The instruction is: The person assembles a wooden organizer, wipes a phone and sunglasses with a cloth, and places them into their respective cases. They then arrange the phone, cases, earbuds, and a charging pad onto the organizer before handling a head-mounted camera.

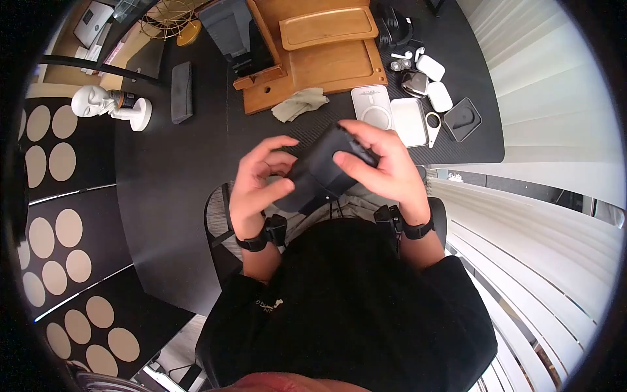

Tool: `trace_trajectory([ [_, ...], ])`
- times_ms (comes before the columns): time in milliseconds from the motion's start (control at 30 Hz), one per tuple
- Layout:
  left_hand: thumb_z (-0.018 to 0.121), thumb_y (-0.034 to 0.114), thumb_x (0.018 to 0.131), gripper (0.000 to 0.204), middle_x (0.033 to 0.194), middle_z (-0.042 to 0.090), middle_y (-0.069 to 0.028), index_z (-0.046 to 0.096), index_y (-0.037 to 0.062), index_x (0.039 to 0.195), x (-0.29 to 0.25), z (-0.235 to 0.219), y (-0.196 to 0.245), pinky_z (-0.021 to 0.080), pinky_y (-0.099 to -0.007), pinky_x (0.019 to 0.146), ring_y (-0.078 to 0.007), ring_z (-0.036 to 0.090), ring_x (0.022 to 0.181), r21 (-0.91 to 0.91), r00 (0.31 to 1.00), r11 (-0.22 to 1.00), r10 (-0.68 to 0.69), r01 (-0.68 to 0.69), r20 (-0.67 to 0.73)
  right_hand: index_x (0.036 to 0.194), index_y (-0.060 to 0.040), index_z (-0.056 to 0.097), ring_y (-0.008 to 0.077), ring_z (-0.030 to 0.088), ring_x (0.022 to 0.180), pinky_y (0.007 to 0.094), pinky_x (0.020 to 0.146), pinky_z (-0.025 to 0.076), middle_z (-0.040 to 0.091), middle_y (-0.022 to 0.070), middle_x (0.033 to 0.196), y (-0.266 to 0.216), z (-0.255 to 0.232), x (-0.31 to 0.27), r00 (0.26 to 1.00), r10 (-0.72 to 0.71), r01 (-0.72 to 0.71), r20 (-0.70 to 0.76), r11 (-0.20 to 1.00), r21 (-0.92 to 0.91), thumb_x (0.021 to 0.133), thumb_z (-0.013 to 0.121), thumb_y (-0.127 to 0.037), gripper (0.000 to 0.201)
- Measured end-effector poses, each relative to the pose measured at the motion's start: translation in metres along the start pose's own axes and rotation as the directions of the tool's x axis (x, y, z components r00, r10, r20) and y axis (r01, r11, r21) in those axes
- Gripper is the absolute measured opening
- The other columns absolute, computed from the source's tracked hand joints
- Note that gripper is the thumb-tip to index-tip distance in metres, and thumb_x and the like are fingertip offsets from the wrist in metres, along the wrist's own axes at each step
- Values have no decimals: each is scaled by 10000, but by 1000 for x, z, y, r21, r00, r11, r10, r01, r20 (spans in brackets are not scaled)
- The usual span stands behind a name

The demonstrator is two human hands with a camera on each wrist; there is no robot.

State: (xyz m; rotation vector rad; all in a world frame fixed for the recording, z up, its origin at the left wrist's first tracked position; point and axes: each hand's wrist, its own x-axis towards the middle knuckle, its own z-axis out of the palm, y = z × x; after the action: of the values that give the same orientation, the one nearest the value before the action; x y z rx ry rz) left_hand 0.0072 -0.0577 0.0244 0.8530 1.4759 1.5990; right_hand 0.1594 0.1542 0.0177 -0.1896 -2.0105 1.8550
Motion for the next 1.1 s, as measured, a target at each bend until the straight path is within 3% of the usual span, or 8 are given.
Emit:
trace_trajectory([
  [167,799,109,840,437,861,722,-116,625,-25,1218,7,10,-9,517,-266,655,-112,668,719,222,976,963,112,-153,187,1198,51,630,118,639,804,260,730,503,693,98,906,-10,0,4,988,-31,44,150,995,-86,868,717,-32,352],
  [333,785,96,857,338,847,707,-94,645,-37,1135,5,3,-4,500,-264,650,-96,650,738,214,991,976,22,-50,133,1223,45,626,146,664,843,278,780,514,709,113,930,-11,3,6,993,-21,32,118,996,-88,887,704,-34,353],
  [467,791,46,845,334,863,598,12,635,-22,1133,-3,-24,26,456,-224,675,-43,530,777,336,977,941,43,30,-209,1286,25,606,125,639,833,283,807,502,713,75,889,-4,1,7,995,-101,101,-11,995,-20,923,675,-34,375],
  [600,738,72,925,286,829,570,44,623,-36,1163,17,-107,36,456,-194,720,-26,528,769,202,630,949,311,-241,-711,1290,22,601,110,621,797,269,816,481,709,52,843,4,-9,5,990,-97,98,-107,995,5,941,649,-29,356],
  [633,701,133,960,273,1079,680,-57,631,-40,1159,20,-127,47,476,-224,843,-83,618,968,180,691,974,223,-135,-688,1290,22,601,110,621,797,269,816,481,709,52,843,4,-10,4,989,-101,103,-111,995,8,941,649,-29,356],
  [700,743,211,934,354,1040,689,-66,624,-60,1127,42,-145,54,483,-234,851,-105,630,964,315,602,947,216,62,-768,1292,22,601,109,619,793,270,812,482,705,48,834,4,-10,4,986,-106,110,-126,994,27,937,656,-30,363],
  [833,768,280,910,398,831,621,3,647,-71,1052,86,-183,35,427,-217,652,-62,541,748,365,813,902,27,231,-581,1285,20,605,109,619,791,270,813,482,699,43,820,2,-8,4,984,-131,133,-125,991,13,929,667,-32,365],
  [1100,584,603,925,714,808,712,-146,645,-37,1236,115,-175,16,527,-345,583,-229,686,605,713,792,379,-100,590,-602,1239,12,637,110,599,764,276,787,485,686,37,798,0,-10,3,983,-130,126,-131,991,-43,904,691,-24,342],
])
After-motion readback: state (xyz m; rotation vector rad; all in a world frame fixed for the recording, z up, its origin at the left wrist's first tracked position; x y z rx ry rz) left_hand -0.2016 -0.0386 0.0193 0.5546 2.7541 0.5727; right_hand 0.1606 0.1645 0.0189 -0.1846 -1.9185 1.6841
